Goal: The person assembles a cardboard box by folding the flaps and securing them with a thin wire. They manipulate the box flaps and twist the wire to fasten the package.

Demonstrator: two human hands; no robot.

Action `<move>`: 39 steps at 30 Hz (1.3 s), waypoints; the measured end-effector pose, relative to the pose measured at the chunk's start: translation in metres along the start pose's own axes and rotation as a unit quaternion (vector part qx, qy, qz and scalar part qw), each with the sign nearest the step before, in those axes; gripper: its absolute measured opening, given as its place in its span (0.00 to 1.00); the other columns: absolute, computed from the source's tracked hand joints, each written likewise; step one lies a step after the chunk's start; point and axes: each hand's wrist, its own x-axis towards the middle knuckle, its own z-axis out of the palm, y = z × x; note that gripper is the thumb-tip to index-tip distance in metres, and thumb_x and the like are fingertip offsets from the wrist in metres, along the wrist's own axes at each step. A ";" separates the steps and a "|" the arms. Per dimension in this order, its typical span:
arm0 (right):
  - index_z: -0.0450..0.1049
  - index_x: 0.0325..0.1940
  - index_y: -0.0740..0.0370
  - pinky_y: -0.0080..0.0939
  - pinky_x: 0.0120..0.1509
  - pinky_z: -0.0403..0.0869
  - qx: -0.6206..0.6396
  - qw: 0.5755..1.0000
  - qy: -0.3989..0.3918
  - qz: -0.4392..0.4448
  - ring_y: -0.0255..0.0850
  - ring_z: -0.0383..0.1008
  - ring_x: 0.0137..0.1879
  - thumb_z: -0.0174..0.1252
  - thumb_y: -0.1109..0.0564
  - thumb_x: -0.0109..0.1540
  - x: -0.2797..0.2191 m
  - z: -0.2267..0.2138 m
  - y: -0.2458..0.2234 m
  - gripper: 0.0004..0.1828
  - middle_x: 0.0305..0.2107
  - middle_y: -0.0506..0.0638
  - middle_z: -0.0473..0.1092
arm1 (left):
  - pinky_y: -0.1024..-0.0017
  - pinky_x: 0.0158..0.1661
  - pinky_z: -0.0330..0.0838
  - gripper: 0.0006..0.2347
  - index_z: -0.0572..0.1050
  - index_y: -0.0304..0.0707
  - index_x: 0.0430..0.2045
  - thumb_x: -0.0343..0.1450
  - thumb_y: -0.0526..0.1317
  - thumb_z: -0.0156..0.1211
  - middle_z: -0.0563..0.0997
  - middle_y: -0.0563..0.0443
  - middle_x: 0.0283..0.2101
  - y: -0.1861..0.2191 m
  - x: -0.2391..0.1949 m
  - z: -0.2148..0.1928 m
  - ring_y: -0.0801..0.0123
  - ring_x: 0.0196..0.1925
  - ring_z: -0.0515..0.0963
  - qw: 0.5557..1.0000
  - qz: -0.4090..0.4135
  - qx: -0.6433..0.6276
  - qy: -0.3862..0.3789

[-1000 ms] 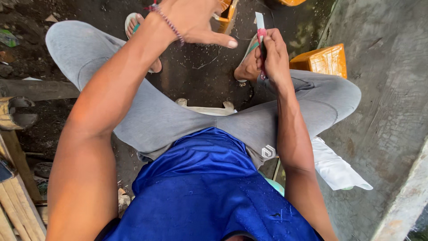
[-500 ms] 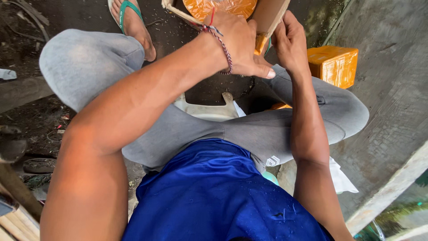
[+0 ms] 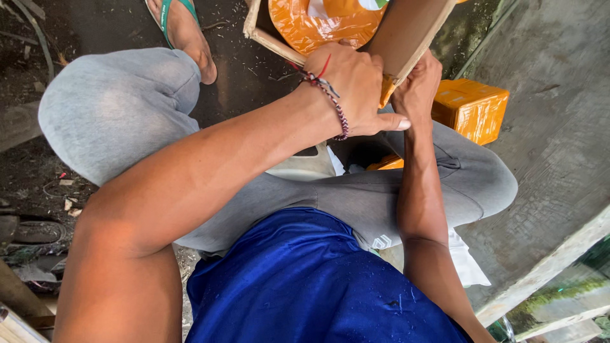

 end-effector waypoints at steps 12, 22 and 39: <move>0.71 0.53 0.68 0.39 0.51 0.74 0.029 0.997 0.036 -0.062 0.37 0.72 0.42 0.51 0.62 0.75 0.004 0.007 -0.020 0.06 0.36 0.56 0.72 | 0.53 0.29 0.77 0.27 0.78 0.26 0.34 0.59 0.57 0.64 0.82 0.33 0.29 -0.014 0.003 -0.008 0.44 0.31 0.84 0.990 0.009 -0.041 0.132; 0.72 0.46 0.64 0.41 0.35 0.64 0.104 0.992 0.059 0.038 0.35 0.62 0.29 0.53 0.59 0.73 -0.009 0.037 -0.017 0.06 0.21 0.51 0.63 | 0.47 0.40 0.75 0.21 0.81 0.27 0.32 0.69 0.53 0.58 0.81 0.26 0.32 -0.021 0.000 -0.037 0.36 0.36 0.82 0.999 0.000 0.046 -0.026; 0.70 0.45 0.63 0.39 0.33 0.65 0.170 0.985 0.025 0.028 0.33 0.65 0.28 0.51 0.54 0.76 -0.007 0.050 -0.005 0.10 0.22 0.46 0.66 | 0.44 0.43 0.74 0.23 0.69 0.23 0.50 0.71 0.48 0.58 0.79 0.23 0.34 -0.025 -0.003 -0.028 0.31 0.39 0.80 0.997 0.059 0.039 0.001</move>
